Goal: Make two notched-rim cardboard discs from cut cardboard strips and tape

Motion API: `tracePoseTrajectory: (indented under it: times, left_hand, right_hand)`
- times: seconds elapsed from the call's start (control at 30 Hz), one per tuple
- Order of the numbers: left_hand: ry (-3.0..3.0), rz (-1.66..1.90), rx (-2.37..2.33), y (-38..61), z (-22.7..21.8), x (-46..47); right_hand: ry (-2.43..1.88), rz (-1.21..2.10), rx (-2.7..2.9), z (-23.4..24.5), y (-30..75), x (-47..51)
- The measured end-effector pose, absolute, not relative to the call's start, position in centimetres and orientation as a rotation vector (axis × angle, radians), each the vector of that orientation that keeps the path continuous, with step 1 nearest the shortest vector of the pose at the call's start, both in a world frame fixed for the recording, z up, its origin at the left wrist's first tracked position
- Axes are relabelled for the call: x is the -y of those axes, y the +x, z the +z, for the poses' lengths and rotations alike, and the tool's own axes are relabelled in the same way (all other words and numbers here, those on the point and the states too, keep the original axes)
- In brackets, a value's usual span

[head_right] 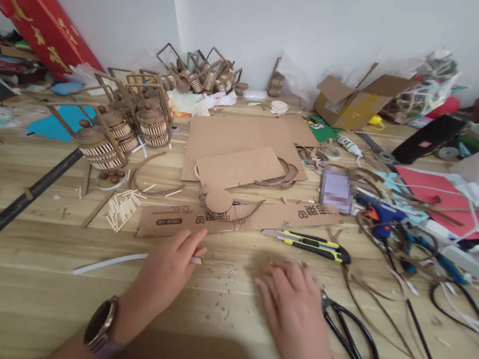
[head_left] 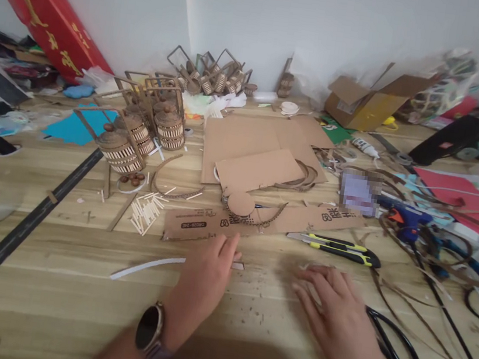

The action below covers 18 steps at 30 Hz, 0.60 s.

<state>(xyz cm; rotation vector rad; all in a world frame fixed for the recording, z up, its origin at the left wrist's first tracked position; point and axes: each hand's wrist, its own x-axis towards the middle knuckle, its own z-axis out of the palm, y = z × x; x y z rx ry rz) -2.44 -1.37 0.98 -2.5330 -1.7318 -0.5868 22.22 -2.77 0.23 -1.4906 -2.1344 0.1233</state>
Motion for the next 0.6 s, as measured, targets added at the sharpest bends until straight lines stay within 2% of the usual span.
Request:
tracePoseTrajectory:
  times: [0.1,0.2,0.43,0.6]
  left_hand:
    - [-2.590,-0.434,1.582,-2.1,1.0,2.2]
    - [-2.652,-0.366,1.513,-2.1,1.3,2.5]
    - [-2.764,-0.328,1.552,-1.9,1.2,1.8]
    - [-2.759,-0.365,1.603,-2.0,1.2,1.5]
  right_hand:
    - [-1.425,0.800,2.053,3.0,18.0,2.1]
    - [-1.279,1.147,2.096,3.9,14.8,1.0]
    - [-1.183,1.276,2.063,0.9,16.4,-1.2]
    - [-1.207,1.411,1.741,-0.6,18.3,-1.0]
